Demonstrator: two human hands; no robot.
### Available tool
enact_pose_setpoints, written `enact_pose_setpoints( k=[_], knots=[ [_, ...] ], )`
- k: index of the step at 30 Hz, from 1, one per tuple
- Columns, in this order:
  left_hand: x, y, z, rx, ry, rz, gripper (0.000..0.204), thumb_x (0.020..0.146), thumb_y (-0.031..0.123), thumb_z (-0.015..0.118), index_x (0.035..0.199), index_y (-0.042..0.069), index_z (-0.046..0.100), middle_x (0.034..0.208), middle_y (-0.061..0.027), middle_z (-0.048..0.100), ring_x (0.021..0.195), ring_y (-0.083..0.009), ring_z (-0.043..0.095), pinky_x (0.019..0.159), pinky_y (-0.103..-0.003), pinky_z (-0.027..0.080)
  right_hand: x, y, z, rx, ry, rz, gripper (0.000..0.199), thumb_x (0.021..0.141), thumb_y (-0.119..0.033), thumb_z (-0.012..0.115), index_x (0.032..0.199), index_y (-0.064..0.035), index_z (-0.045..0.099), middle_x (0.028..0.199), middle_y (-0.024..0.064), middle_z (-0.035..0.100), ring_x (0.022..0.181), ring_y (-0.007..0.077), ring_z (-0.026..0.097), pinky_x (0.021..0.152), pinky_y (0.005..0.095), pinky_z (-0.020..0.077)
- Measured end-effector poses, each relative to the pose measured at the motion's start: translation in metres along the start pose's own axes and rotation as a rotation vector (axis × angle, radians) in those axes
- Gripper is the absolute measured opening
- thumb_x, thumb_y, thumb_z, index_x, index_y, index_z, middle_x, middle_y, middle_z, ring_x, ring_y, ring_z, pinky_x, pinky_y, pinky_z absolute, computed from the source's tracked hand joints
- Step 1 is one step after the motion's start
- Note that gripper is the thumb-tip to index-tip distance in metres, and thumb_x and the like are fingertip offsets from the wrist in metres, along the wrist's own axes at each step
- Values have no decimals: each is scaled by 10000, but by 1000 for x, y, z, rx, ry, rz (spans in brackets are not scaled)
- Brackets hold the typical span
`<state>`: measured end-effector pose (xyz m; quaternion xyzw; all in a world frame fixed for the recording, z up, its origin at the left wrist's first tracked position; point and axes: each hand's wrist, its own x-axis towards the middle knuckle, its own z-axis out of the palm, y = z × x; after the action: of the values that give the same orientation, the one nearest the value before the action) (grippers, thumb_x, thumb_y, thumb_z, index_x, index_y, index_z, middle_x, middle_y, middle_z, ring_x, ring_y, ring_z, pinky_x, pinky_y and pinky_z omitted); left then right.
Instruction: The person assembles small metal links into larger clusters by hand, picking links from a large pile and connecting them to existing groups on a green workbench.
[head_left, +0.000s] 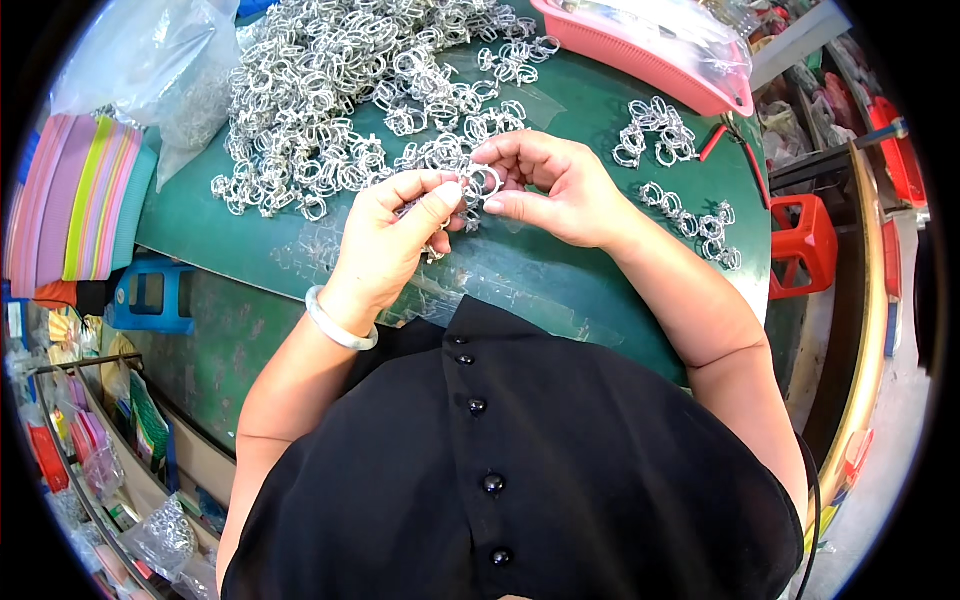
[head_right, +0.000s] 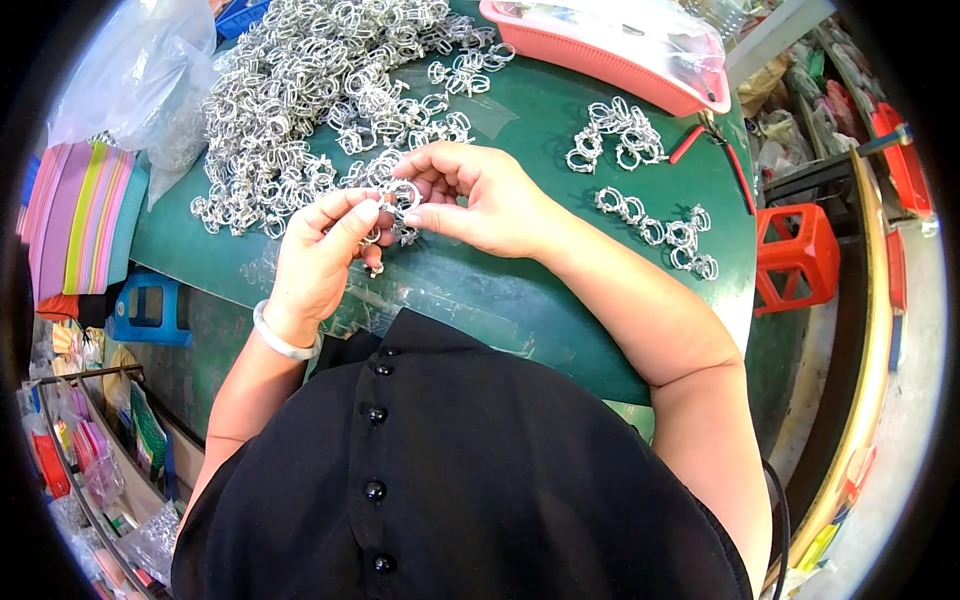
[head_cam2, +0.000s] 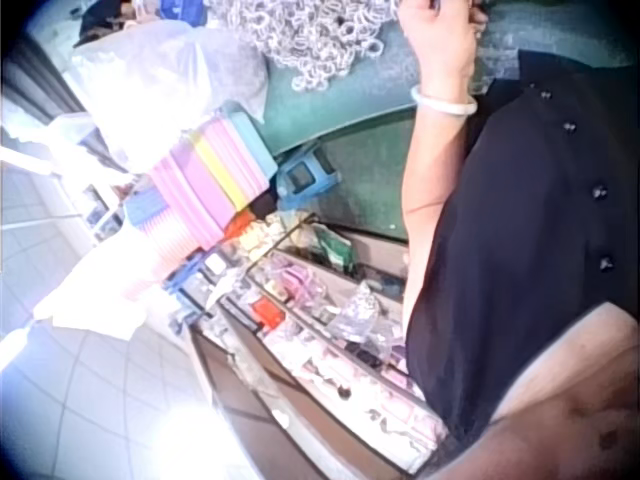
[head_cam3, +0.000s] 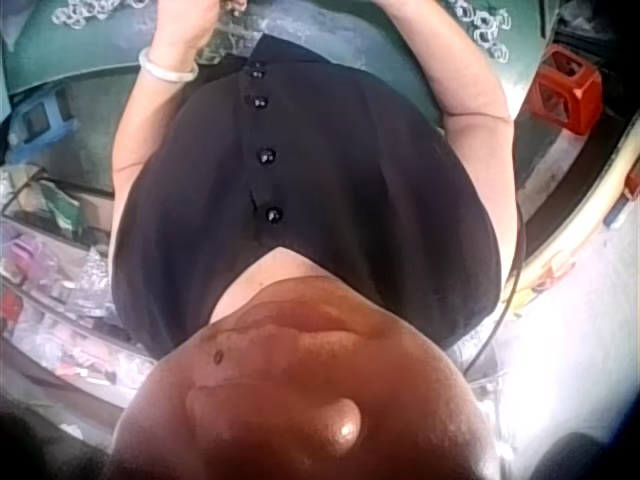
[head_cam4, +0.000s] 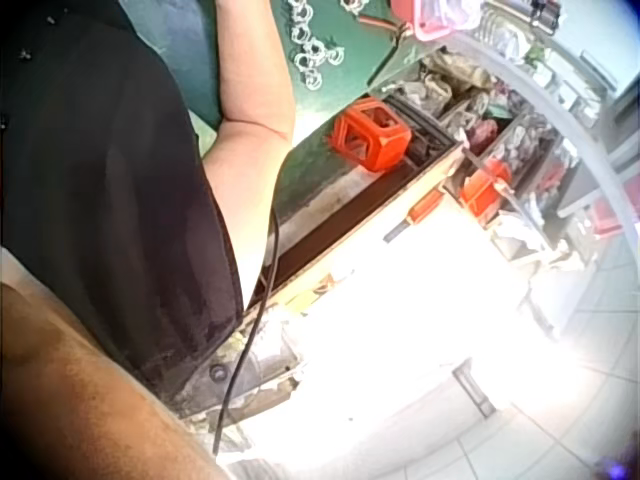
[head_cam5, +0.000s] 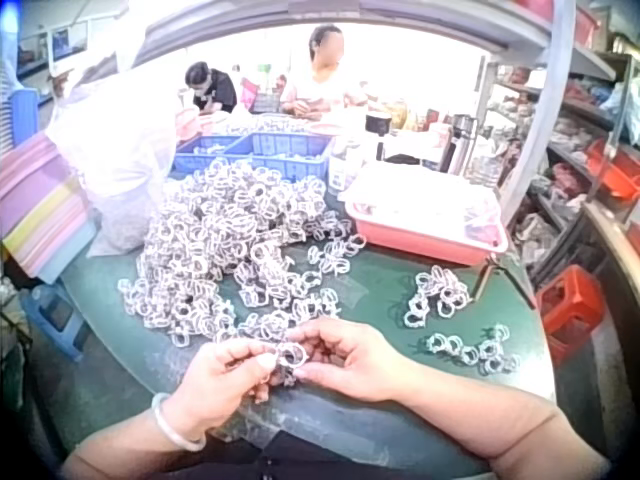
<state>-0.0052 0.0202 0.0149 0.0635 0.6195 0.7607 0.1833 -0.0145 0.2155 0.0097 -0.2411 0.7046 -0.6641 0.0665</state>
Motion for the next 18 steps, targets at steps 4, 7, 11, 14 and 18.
enact_pose_setpoints(
  k=[4,7,11,14,18],
  knots=[
    [-1,2,-1,-96,-14,-56,222,881,212,533,937,14,617,744,-20,599,647,-68,544,529,-186,427,-1,-2,-2,-8,-36,63,366,751,15,645,1094,18,517,932,19,546,831,73,507,757,220,442],
    [0,2,-1,-101,-9,-66,248,888,244,521,920,18,617,745,-24,604,639,-78,553,536,-191,430,-1,1,-2,-4,-35,42,361,752,19,642,1091,19,519,938,21,546,836,73,508,757,219,442],
    [2,0,-5,-66,-26,-77,223,893,225,509,967,32,592,780,-42,609,645,-118,570,534,-218,434,-2,1,-1,-25,-38,37,357,752,28,635,1090,20,519,943,21,545,839,75,507,760,222,441],
    [3,-2,-5,-58,-34,-68,212,890,222,517,962,37,591,761,-33,602,630,-104,564,524,-203,425,-1,-3,0,-18,-51,44,352,754,30,632,1088,20,520,943,21,544,843,77,508,765,224,442],
    [4,-1,-3,-44,-50,-53,182,882,192,530,957,38,589,752,-26,597,624,-91,558,517,-187,416,-2,-1,0,7,-52,40,360,753,27,636,1092,19,516,942,23,545,850,78,511,772,227,442]
  ],
)
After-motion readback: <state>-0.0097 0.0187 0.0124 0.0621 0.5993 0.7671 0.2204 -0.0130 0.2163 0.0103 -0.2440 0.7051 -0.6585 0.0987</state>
